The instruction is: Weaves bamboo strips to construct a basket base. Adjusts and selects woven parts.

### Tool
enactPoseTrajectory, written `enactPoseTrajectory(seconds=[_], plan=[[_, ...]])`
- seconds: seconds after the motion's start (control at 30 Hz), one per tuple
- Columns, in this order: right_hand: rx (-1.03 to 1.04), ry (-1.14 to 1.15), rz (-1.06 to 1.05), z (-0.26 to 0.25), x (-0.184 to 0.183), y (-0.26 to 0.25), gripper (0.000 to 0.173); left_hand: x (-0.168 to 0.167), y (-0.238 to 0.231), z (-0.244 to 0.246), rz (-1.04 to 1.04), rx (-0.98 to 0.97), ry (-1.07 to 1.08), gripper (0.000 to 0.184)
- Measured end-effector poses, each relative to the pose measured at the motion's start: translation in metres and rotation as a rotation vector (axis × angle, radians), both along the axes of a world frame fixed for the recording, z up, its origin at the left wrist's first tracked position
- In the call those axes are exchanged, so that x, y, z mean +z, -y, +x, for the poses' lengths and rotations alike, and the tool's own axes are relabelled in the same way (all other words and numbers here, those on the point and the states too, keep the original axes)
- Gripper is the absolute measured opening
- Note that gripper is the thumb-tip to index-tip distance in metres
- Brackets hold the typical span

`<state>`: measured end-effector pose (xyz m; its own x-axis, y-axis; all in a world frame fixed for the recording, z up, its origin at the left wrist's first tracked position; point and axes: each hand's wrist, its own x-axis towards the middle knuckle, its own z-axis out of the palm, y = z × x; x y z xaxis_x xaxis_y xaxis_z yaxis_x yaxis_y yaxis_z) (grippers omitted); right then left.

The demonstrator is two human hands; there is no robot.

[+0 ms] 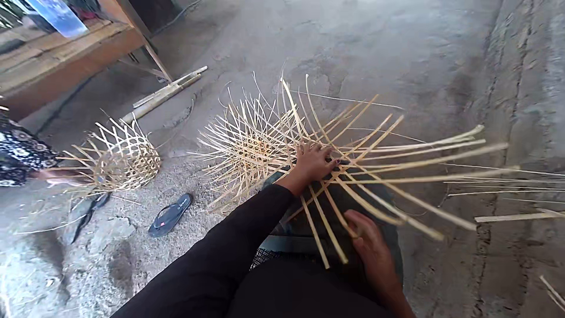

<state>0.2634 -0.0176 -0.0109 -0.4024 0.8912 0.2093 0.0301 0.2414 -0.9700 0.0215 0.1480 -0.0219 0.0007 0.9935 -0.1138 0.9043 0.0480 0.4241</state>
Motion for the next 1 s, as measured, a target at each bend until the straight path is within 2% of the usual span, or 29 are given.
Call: enactPoseTrajectory(seconds=[0.03,0.1,0.13,0.17,0.27,0.33,0.4,0.63,0.7,0.77,0.8,0.87,0.93,1.0], plan=[[-0.048,-0.018,-0.079,0.007,0.0,0.002,0.066,0.001,-0.002,-0.001,-0.008,0.025,0.016,0.063],[-0.14,0.028,-0.194,0.013,0.001,0.007,0.047,-0.002,-0.003,-0.003,-0.029,0.061,0.053,0.056],[-0.134,0.12,-0.155,0.013,0.001,0.008,0.04,-0.003,-0.003,-0.003,-0.04,0.069,0.074,0.054],[-0.09,0.205,-0.054,0.01,0.0,0.006,0.037,-0.003,-0.005,-0.003,-0.044,0.07,0.092,0.052],[0.015,0.32,0.292,-0.013,-0.001,-0.001,0.043,-0.004,-0.003,0.0,-0.028,0.068,0.069,0.052],[0.045,0.302,0.476,-0.026,-0.004,-0.009,0.032,-0.004,0.0,0.001,-0.004,0.074,0.045,0.052],[0.111,0.248,0.553,-0.032,-0.009,-0.018,0.024,-0.002,0.003,0.001,0.01,0.082,0.024,0.053],[0.166,0.112,0.488,-0.069,0.005,-0.052,0.038,0.0,0.008,0.0,0.026,0.09,0.017,0.054],[0.212,0.034,0.418,-0.081,0.007,-0.059,0.044,0.003,0.012,0.004,0.045,0.108,0.034,0.05],[0.262,0.008,0.237,-0.088,0.011,-0.061,0.046,0.039,0.022,0.008,-0.145,0.096,0.041,0.049],[0.289,0.013,0.119,-0.089,0.012,-0.061,0.045,0.039,0.023,0.008,-0.138,0.093,0.038,0.049],[0.335,-0.035,-0.101,-0.087,0.015,-0.059,0.043,0.003,0.012,0.004,0.022,0.106,0.016,0.05],[0.302,-0.191,-0.276,-0.084,0.012,-0.054,0.044,-0.005,0.007,0.001,0.012,0.103,0.003,0.051],[0.218,-0.295,-0.353,-0.082,0.008,-0.046,0.043,-0.004,0.007,0.003,-0.015,0.097,0.02,0.051]])
